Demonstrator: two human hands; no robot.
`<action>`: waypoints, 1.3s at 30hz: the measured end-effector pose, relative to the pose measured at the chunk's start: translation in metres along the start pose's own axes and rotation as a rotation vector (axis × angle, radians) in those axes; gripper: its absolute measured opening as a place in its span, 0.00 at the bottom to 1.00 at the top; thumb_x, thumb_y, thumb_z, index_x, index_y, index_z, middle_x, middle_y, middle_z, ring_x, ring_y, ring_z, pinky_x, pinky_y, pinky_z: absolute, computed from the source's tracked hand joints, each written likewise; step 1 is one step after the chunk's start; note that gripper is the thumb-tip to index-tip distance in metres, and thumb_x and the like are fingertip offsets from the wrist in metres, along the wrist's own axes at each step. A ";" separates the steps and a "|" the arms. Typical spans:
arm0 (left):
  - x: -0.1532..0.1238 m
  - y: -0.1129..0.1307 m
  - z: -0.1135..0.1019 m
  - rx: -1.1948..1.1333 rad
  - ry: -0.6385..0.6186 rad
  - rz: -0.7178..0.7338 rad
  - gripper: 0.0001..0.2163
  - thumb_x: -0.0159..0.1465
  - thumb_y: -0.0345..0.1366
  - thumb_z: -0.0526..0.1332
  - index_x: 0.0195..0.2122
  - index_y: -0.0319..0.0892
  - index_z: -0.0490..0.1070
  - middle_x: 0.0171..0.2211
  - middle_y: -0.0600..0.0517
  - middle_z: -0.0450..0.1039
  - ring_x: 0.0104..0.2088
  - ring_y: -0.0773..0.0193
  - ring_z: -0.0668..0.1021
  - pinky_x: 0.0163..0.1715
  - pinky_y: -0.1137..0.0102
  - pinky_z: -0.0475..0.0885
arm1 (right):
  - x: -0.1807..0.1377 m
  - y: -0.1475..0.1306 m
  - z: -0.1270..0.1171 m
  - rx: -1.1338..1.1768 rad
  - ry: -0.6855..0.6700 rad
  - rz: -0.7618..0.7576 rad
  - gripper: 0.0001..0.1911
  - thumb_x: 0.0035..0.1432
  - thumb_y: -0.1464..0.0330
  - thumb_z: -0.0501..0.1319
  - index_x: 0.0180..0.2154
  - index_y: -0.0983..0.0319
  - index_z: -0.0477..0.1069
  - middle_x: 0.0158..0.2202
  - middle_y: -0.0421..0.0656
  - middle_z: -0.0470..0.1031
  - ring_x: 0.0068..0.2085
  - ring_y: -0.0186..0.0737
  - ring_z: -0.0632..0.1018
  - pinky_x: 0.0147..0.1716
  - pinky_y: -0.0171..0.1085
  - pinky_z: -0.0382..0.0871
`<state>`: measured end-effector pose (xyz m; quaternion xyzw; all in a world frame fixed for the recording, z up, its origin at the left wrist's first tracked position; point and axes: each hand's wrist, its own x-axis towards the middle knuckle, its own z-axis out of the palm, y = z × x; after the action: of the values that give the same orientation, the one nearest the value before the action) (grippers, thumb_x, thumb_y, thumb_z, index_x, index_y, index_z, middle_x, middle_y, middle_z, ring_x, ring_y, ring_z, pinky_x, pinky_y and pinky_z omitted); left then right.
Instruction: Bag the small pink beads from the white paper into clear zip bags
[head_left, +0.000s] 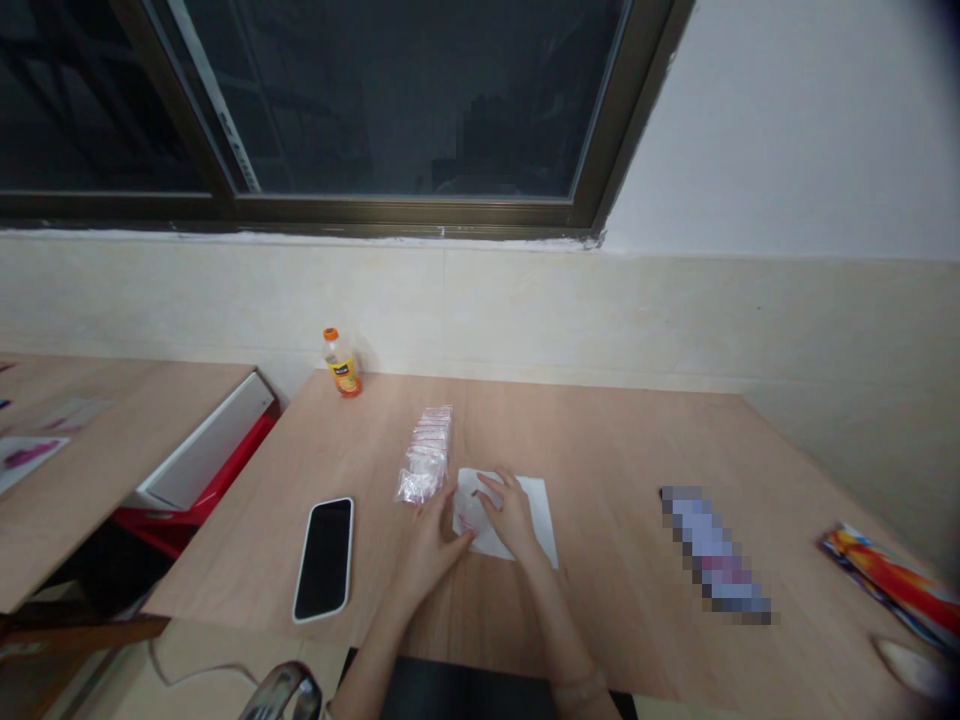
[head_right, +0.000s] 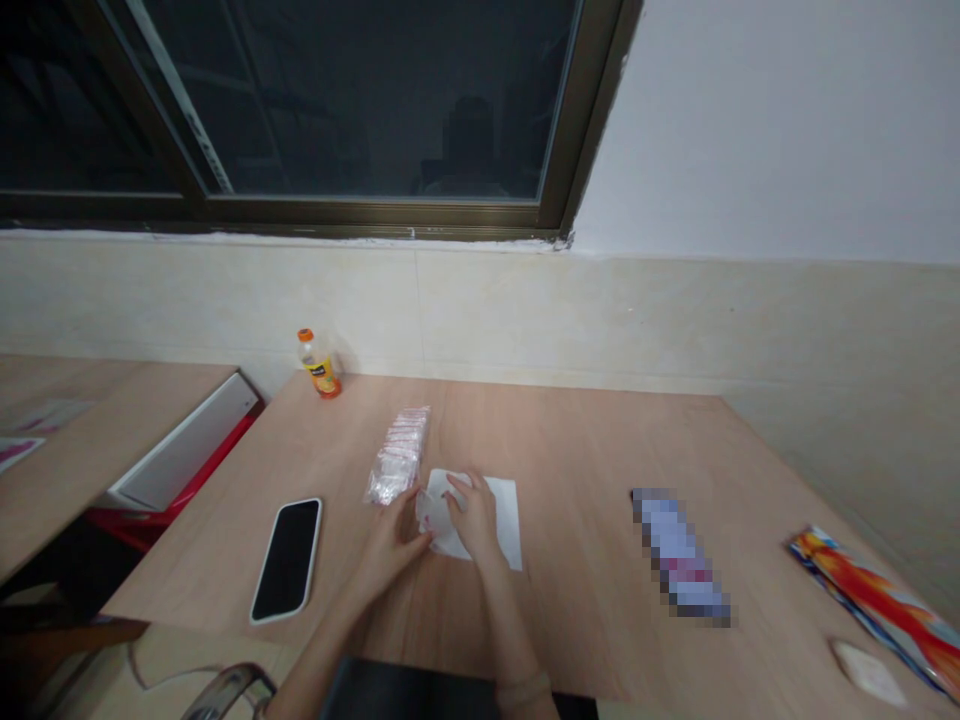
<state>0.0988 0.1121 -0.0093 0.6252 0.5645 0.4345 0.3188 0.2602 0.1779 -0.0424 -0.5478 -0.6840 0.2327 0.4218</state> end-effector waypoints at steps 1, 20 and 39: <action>0.000 0.000 0.000 0.001 -0.003 0.001 0.28 0.54 0.34 0.65 0.56 0.44 0.61 0.55 0.45 0.67 0.56 0.53 0.67 0.58 0.54 0.58 | -0.002 0.005 0.004 -0.051 -0.014 0.000 0.14 0.52 0.67 0.62 0.42 0.55 0.77 0.52 0.48 0.72 0.54 0.49 0.71 0.53 0.51 0.64; 0.001 0.000 0.007 -0.015 -0.007 0.002 0.27 0.55 0.35 0.65 0.56 0.44 0.61 0.55 0.45 0.66 0.57 0.53 0.67 0.58 0.55 0.58 | -0.017 -0.053 -0.028 0.275 0.287 0.012 0.08 0.54 0.65 0.60 0.33 0.60 0.76 0.40 0.48 0.77 0.44 0.44 0.75 0.47 0.45 0.68; 0.006 0.061 -0.006 -0.568 -0.038 -0.238 0.16 0.50 0.43 0.68 0.36 0.40 0.69 0.27 0.54 0.73 0.27 0.65 0.74 0.28 0.72 0.71 | -0.016 -0.098 -0.083 0.520 -0.103 0.174 0.12 0.52 0.59 0.62 0.33 0.61 0.76 0.33 0.45 0.79 0.34 0.43 0.77 0.33 0.37 0.69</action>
<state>0.1198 0.1077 0.0487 0.4484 0.4836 0.5229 0.5401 0.2755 0.1220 0.0736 -0.4653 -0.5723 0.4634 0.4912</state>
